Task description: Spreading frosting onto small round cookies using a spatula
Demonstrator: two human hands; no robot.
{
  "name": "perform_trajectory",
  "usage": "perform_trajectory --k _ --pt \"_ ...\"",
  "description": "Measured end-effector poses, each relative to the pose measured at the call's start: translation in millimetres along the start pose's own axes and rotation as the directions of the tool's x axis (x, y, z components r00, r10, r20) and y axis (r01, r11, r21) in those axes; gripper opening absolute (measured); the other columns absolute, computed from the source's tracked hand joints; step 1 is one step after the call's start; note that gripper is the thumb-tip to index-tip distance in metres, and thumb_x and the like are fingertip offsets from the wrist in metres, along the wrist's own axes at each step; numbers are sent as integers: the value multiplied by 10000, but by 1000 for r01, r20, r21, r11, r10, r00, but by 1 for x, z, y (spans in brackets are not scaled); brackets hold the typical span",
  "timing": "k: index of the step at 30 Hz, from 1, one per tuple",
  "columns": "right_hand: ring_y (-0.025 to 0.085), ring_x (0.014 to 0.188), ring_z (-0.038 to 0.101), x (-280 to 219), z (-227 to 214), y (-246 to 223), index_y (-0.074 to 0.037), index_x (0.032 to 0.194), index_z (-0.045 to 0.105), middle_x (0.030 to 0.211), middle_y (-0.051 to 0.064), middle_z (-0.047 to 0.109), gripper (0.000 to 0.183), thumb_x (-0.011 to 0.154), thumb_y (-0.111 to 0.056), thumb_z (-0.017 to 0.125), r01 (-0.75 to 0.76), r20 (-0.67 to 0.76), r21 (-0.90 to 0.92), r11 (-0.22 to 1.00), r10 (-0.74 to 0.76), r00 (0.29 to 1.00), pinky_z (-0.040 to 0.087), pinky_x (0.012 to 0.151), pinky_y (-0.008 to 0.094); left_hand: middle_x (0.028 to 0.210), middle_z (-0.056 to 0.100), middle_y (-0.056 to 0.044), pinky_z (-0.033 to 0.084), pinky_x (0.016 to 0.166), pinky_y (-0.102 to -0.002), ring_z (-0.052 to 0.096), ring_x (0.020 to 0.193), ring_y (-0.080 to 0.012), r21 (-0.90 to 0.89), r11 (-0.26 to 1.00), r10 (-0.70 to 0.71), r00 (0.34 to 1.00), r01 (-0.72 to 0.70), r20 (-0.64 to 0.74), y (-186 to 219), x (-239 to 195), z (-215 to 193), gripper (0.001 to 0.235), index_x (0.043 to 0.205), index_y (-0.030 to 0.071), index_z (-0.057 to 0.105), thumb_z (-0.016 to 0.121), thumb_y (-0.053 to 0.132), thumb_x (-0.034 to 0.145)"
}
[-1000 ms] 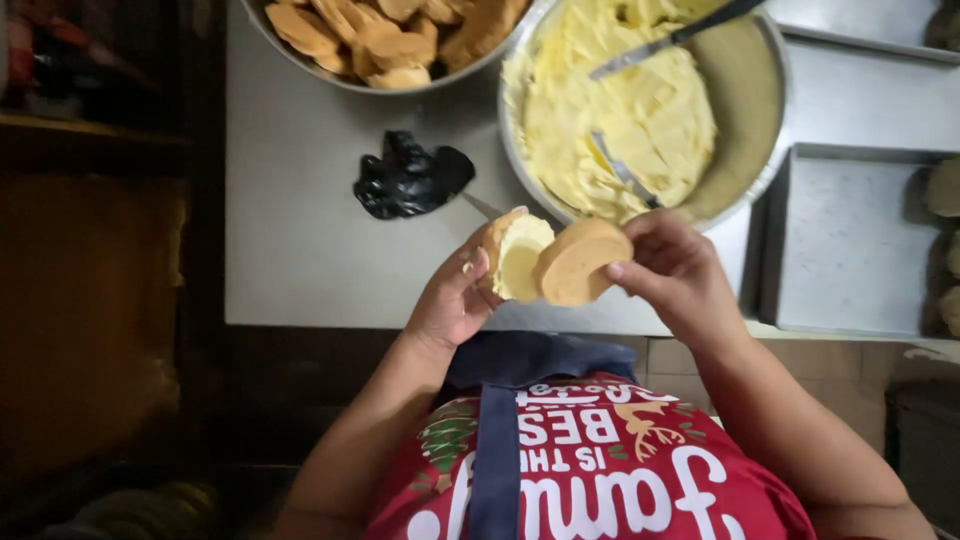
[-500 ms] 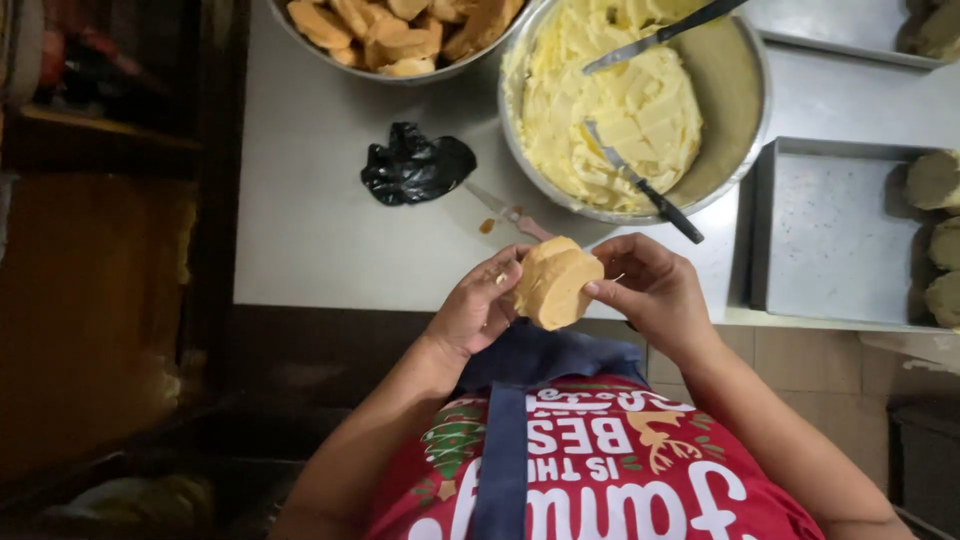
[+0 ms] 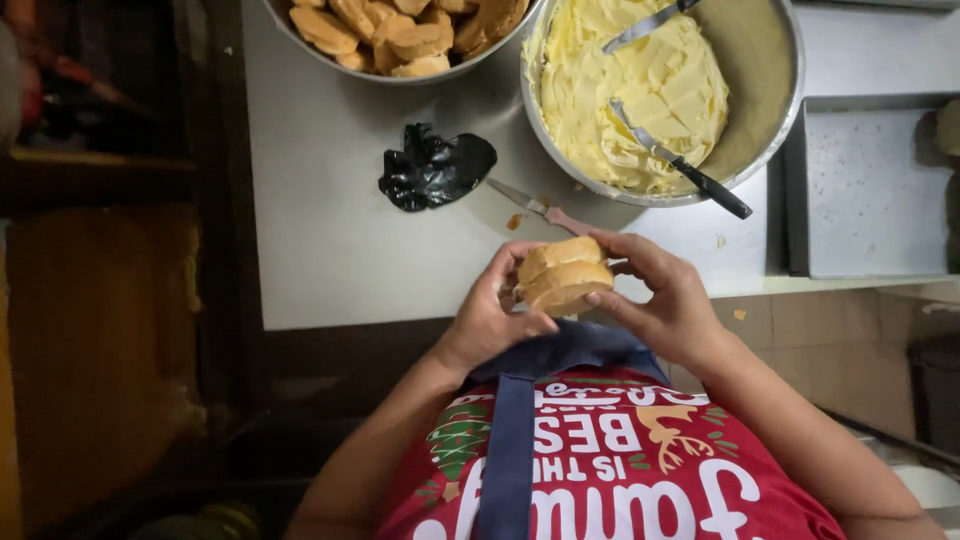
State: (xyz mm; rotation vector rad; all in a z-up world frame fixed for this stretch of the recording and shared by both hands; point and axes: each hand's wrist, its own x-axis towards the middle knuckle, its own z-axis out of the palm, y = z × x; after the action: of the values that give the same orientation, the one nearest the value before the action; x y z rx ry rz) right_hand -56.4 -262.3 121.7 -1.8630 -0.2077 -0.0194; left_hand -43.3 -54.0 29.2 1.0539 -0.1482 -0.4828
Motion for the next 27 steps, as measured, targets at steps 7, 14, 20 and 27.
perform_trajectory --k 7,14,20,27 --pt "374 1026 733 -6 19 26 66 1321 652 1157 224 708 640 737 -42 892 76 -47 -169 983 -85 995 622 840 427 1029 621 -5 584 800 -247 597 961 -99 230 971 76 997 -68 -24 8 4 -15 682 1251 76 570 958 84 690" --pt "391 1016 723 0 22 23 80 1312 633 1146 259 700 619 749 -28 868 30 -45 -100 995 -34 998 608 842 439 1072 608 6 572 836 -272 583 1006 -103 157 987 36 999 -36 2 -2 9 -22 606 1255 89 564 907 69 757" --pt "343 1008 718 18 8 24 72 1312 638 1163 230 714 643 735 -57 891 13 -18 -63 998 -14 1000 605 837 406 1126 599 -29 570 899 -316 581 1046 -141 163 985 68 997 -62 -33 -18 22 -17 651 1317 72 528 893 68 778" --pt "320 962 733 24 -24 61 58 1305 655 1115 199 721 640 736 -84 911 20 29 -53 998 -19 999 623 778 375 1151 632 -32 584 897 -294 622 1066 -138 101 993 68 987 -54 -143 -16 42 15 739 1310 61 542 940 36 689"
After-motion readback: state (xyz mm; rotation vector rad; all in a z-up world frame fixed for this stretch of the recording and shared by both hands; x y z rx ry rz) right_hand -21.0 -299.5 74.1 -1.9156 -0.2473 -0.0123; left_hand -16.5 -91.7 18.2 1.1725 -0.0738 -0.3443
